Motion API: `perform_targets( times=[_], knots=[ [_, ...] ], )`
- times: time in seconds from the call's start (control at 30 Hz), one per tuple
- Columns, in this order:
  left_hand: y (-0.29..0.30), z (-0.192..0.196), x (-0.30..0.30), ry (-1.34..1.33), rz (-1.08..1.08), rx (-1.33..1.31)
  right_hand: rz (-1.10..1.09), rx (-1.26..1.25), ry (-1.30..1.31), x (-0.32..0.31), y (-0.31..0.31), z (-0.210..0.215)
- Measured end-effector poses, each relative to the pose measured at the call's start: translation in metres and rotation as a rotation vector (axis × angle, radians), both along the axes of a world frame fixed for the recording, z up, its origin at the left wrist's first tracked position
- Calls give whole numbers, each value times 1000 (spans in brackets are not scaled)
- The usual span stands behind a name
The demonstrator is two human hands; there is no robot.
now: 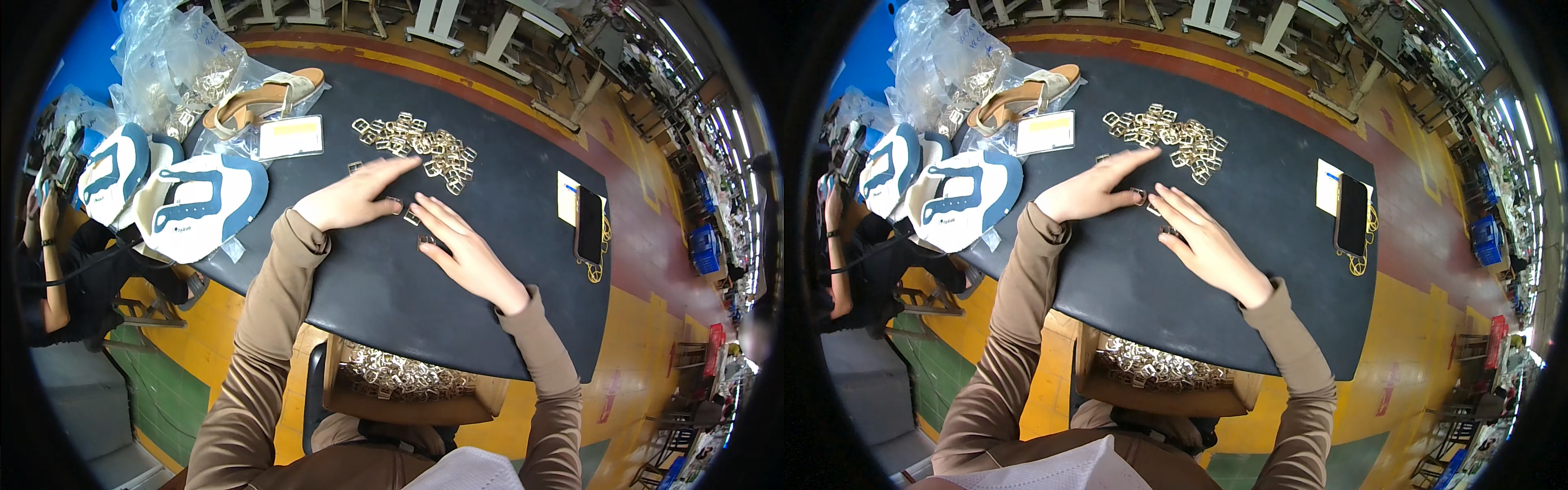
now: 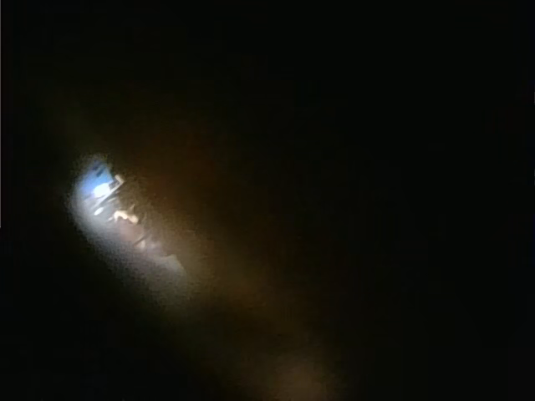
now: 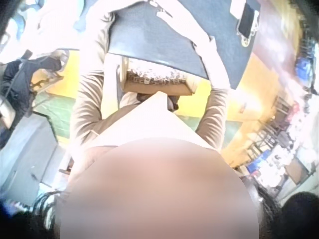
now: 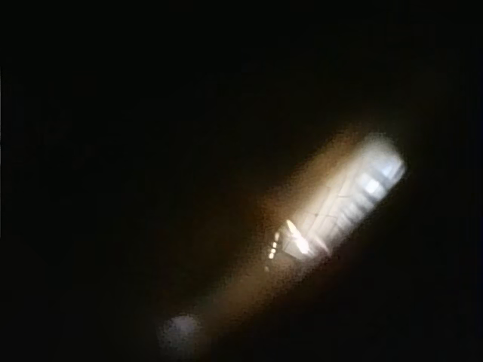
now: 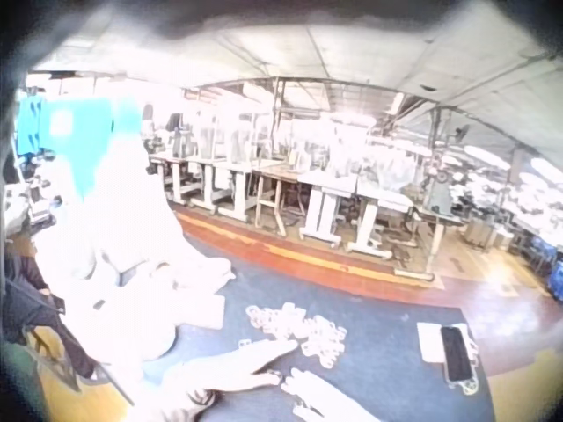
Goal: The person repeatedly picks up small metal buckles from a pile on the table and places them into a cardboard box. The hands move individual buckles one at a time from the table surface into the box below.
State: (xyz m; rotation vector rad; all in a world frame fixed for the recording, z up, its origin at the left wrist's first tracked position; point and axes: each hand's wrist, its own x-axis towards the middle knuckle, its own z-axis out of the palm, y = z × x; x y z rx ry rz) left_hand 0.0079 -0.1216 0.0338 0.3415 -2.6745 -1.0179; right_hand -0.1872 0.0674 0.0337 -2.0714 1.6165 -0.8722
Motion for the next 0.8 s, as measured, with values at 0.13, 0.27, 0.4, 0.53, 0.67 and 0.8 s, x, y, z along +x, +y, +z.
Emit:
perform_targets(
  times=[0.13,0.27,0.4,0.53,0.67,0.8],
  knots=[
    [-15,-16,10,-304,377,-329,74,-21,147,-3,-10,-16],
    [-10,-13,13,-519,253,-208,170,-6,131,-1,41,-18],
    [29,-1,5,-502,-27,-160,322,98,205,18,107,-6],
    [46,12,2,-442,-388,-7,473,311,-148,21,138,11],
    [33,19,1,-92,-474,279,258,167,-16,-1,104,16],
    [7,6,-12,358,9,238,-74,23,57,2,32,-5]
  ],
)
